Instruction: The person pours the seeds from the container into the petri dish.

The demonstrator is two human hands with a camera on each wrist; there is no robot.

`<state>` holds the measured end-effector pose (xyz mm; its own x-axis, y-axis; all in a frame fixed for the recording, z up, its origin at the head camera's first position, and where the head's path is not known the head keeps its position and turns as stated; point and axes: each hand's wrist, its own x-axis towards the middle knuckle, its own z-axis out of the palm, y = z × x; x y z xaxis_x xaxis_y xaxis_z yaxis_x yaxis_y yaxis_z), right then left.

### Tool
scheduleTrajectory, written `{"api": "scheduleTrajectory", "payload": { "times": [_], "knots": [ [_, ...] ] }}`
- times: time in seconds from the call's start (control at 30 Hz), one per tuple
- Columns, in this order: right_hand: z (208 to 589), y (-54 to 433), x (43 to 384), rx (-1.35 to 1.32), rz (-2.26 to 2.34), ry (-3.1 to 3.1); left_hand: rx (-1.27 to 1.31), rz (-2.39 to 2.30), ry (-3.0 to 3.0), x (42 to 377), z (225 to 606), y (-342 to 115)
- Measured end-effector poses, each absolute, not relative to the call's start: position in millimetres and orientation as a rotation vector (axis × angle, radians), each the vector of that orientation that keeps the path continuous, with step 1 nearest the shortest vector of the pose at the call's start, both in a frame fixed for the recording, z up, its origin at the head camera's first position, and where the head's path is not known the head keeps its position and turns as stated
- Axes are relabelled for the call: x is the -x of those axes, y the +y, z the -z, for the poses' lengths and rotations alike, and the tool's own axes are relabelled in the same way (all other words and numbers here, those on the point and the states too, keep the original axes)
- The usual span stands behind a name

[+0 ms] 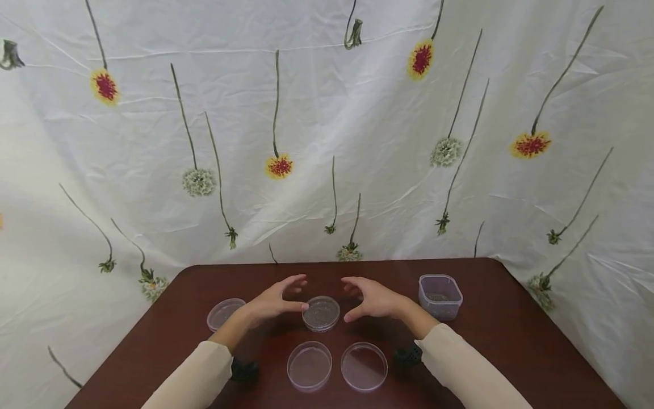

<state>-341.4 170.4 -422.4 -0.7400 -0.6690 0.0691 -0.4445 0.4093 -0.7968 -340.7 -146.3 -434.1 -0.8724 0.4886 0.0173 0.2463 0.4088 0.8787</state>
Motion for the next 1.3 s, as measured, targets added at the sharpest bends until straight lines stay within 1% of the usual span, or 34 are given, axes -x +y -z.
{"api": "scheduleTrajectory", "payload": {
  "times": [0.17,0.37,0.57,0.77,1.0,1.13,1.3],
  "knots": [
    [403.6,191.6,335.8,1.009,1.233,2.453,-0.652,-1.552,2.482,323.6,426.0,-157.8],
    [387.3,218.1,328.0,1.035,1.210,2.553,-0.623,-1.663,2.525,293.1,424.7,-161.5],
    [374.2,250.5,316.4,0.963,1.284,2.651,-0.447,-1.783,2.517,256.9,424.4,-155.6],
    [365.9,283.8,301.8,0.840,1.288,2.812,-0.390,-1.788,2.505,224.2,426.8,-149.6],
    [376.1,315.8,284.2,0.644,1.397,2.956,-0.384,-1.751,2.458,197.8,437.4,-141.9],
    [392.3,331.6,280.9,0.497,1.412,3.074,-0.421,-1.714,2.440,195.7,449.5,-136.2],
    [414.9,345.8,280.7,0.452,1.493,2.975,-0.437,-1.633,2.454,198.0,461.5,-131.7]
  ]
}}
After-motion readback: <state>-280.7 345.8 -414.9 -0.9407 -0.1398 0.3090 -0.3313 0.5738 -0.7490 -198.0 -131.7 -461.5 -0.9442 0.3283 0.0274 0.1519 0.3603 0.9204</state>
